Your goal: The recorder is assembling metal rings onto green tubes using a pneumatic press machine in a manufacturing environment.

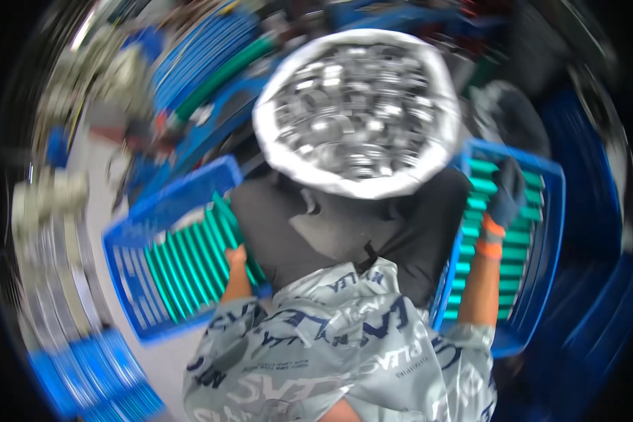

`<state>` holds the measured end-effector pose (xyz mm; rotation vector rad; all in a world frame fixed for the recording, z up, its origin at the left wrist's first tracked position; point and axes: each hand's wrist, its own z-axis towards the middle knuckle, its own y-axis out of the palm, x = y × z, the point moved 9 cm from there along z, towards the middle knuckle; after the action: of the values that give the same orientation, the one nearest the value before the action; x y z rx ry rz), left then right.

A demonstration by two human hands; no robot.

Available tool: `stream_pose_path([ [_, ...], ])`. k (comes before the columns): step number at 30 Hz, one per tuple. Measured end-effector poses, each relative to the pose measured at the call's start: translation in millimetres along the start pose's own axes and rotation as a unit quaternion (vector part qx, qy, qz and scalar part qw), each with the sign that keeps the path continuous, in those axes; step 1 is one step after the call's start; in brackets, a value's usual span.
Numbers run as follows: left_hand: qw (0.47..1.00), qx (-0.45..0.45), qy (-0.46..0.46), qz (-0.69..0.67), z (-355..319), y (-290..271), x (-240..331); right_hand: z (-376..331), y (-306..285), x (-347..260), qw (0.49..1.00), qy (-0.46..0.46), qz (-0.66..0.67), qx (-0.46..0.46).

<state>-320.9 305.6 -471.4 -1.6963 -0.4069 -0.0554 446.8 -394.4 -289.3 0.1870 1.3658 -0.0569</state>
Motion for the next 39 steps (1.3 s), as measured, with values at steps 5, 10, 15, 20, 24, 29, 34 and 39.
stream_pose_path([
  [5, 0.986, -0.114, -0.115, -0.034, -61.9, 98.9, -28.8, -70.6, 177.5, -134.8, 0.941, -0.135, -0.075, -0.302],
  [10, 0.957, -0.191, -0.161, -0.146, -88.8, 143.4, -19.8, -169.7, 305.3, -126.9, 0.678, -0.392, -0.441, -0.439],
  [15, 0.973, -0.127, -0.167, -0.093, -46.4, 139.9, -75.5, -185.6, 322.6, -119.0, 0.725, -0.266, -0.42, -0.477],
  [20, 0.963, -0.2, -0.171, -0.054, -83.6, 181.6, -43.9, -171.7, 314.8, -111.8, 0.68, -0.287, -0.494, -0.46],
  [24, 0.939, -0.212, -0.22, -0.157, -57.9, 140.2, -50.4, -179.5, 328.9, -116.5, 0.682, -0.25, -0.493, -0.479],
  [29, 0.852, -0.293, -0.234, -0.366, -85.1, 119.5, -14.7, -171.9, 327.3, -136.7, 0.704, -0.308, -0.462, -0.443],
  [34, 0.828, -0.133, -0.094, -0.537, -108.8, 41.8, 26.7, -148.4, 330.0, -154.2, 0.698, -0.257, -0.435, -0.508],
  [39, 0.75, 0.011, 0.062, -0.659, -55.8, -120.1, 96.0, -130.9, 311.9, -143.8, 0.714, -0.296, -0.417, -0.478],
])
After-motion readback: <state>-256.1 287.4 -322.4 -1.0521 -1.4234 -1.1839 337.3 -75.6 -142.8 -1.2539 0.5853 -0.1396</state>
